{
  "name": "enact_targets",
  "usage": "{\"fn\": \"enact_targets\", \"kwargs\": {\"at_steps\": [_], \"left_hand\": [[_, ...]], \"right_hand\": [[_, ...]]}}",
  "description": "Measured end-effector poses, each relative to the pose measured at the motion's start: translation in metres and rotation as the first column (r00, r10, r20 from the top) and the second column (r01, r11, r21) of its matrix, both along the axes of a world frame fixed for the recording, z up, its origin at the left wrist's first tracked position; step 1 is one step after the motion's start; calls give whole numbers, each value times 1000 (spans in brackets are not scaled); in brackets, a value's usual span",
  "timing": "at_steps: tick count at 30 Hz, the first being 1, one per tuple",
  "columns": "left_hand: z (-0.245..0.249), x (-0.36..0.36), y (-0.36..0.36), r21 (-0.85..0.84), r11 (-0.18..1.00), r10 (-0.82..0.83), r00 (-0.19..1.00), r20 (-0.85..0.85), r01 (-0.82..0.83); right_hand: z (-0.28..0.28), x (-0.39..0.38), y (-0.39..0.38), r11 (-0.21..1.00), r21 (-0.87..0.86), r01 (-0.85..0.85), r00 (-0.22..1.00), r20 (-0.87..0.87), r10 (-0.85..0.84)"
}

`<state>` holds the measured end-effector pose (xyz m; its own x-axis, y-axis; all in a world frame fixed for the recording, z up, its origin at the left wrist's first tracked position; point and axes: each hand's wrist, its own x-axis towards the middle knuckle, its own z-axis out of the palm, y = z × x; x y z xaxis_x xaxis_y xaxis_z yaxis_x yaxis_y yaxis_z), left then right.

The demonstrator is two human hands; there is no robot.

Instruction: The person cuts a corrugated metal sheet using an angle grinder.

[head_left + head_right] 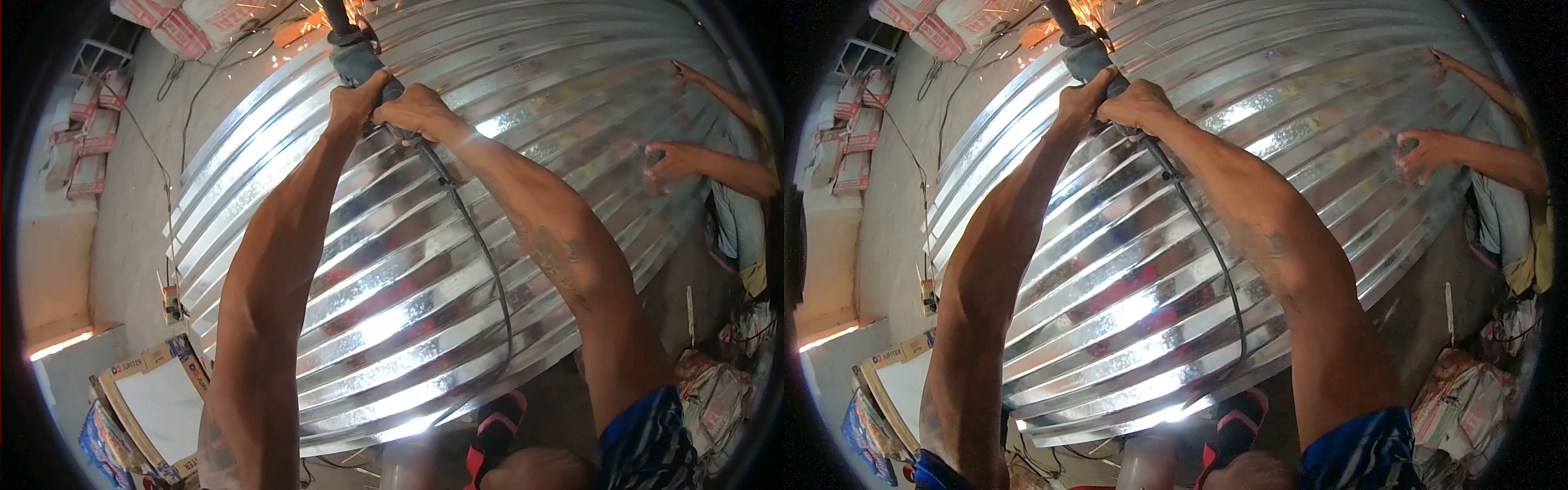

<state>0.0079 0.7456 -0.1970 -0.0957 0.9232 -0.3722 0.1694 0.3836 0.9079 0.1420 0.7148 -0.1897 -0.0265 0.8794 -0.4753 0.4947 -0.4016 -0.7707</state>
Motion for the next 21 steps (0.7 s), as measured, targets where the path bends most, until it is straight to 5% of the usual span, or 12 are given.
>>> {"fn": "enact_targets", "kwargs": {"at_steps": [21], "left_hand": [[-10,1,-1,-30,1000,-14,979,-205,8]], "right_hand": [[14,5,-19,999,6,38,995,-95,-37]]}}
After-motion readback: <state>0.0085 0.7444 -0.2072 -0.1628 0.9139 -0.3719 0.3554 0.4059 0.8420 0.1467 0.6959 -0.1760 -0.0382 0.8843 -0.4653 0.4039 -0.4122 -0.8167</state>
